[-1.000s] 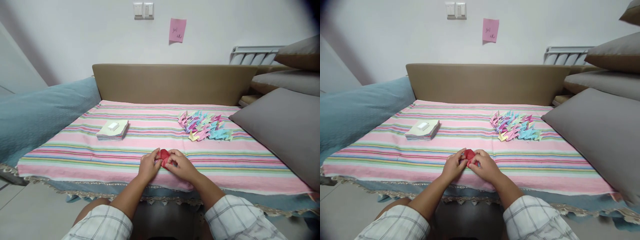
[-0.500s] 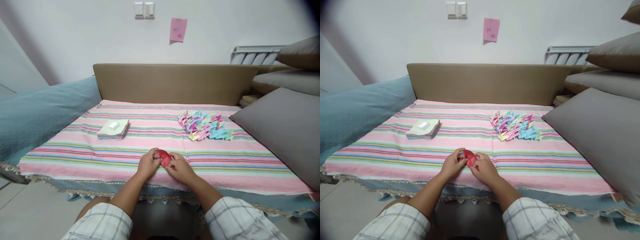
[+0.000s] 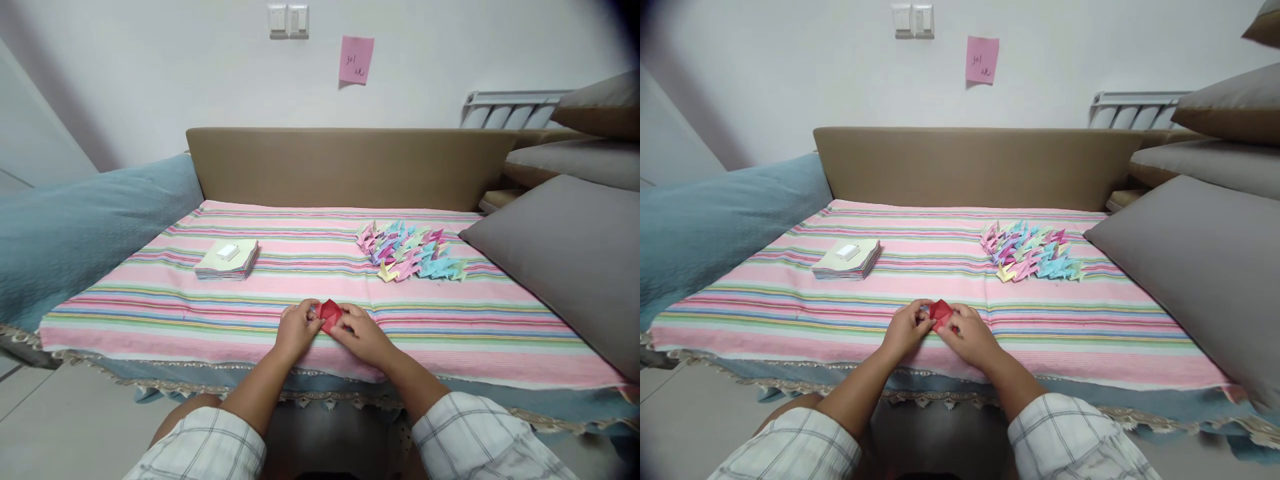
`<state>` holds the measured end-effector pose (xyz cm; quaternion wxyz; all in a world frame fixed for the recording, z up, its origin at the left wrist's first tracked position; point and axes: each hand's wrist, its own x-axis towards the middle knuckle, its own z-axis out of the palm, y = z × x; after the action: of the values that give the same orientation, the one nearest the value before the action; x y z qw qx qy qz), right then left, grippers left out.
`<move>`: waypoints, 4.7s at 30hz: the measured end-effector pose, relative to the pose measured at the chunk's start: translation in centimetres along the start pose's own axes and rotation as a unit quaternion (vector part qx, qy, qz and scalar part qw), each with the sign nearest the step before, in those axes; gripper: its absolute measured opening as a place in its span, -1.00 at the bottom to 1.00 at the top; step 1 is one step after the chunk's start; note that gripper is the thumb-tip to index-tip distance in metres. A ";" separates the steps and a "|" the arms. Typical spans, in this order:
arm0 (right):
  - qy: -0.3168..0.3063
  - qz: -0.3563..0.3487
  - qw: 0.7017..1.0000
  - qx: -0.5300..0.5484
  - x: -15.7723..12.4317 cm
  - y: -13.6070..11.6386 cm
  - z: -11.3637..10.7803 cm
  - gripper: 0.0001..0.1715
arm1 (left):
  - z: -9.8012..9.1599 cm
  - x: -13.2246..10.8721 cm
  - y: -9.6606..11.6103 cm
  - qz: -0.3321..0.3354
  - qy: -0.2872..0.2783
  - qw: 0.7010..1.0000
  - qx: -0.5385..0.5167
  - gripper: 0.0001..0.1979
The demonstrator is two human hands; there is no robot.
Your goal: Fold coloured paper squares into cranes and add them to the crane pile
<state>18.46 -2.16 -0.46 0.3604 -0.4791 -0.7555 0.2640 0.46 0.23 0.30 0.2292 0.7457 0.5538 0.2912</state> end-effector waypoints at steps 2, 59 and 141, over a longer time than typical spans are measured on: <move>0.047 0.023 0.995 0.090 0.3 0.4 -0.4 -0.75 | 0.0 0.0 0.0 0.006 0.004 1.000 0.001 -0.68; -0.186 0.133 0.946 0.229 2.7 1.0 -2.6 -0.74 | -0.8 -0.1 -0.1 0.031 -0.025 0.997 0.063 -0.90; -0.050 0.094 0.994 -0.015 2.0 1.0 -0.6 -0.74 | 1.1 -2.8 0.6 0.138 0.043 0.989 0.043 -0.92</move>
<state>18.90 0.16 -0.28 0.2884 -0.5398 -0.7281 0.3087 1.03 -2.62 -0.62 0.1308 0.8108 0.4668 0.3280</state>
